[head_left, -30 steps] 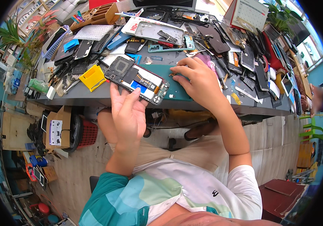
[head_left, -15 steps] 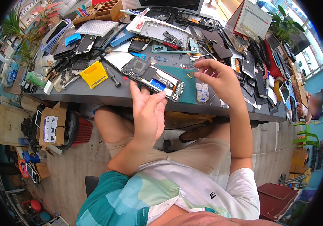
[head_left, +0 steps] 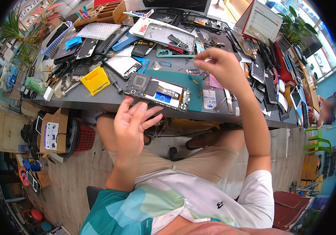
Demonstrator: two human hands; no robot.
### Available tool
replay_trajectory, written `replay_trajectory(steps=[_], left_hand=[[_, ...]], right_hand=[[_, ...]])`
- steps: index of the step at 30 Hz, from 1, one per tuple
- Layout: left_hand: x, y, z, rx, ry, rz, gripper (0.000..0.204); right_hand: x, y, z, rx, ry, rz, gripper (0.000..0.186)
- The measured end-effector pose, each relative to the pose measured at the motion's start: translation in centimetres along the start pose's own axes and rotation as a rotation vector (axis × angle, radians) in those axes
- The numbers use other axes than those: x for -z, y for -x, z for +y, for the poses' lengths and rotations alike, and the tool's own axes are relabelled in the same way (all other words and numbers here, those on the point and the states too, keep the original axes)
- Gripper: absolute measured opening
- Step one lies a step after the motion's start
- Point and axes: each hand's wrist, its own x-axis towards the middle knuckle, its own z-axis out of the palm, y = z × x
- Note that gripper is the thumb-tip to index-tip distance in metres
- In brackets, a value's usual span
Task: The person disassembles a smartphone, removes the back cover and internal components, and then reassembles the device by reconnecting cables and replacing the back cover. The task is performed by hand on a cluttered workbench.
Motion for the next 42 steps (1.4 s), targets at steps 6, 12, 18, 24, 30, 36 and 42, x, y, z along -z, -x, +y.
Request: replay_trajectory(steps=[6,12,18,24,30,36,42], left_hand=[[0.6,-1.3,0.9,-0.004,-0.067,0.038,0.025],[2.4,-2.8,1.3,-0.045,-0.426,0.046,0.035],[2.4,-3.6,2.7,0.074,-0.573,0.052,0.042],[2.6,-3.5,3.4,0.126,-0.62,0.064,0.044],[3.6,-3.3,2.6,0.054,-0.512,0.101,0.041],[3.6,-2.9,2.6,0.014,-0.475,0.178,0.039],[3.7,-4.1,3.4,-0.378,-0.676,0.299,0.025]], right_hand=[[-1.6,-7.9,3.6,0.009,0.262,0.0,0.043],[-3.0,-9.0,4.6,-0.017,0.277,0.035,0.045],[-3.1,-9.7,5.1,-0.029,0.112,-0.007,0.038],[-2.6,-10.1,4.5,-0.109,0.039,-0.019,0.033],[-2.7,-9.3,4.6,-0.088,-0.012,-0.008,0.037],[-2.8,-8.8,4.6,-0.044,-0.001,-0.013,0.038],[-2.8,-9.0,4.7,-0.054,0.004,-0.033,0.035]])
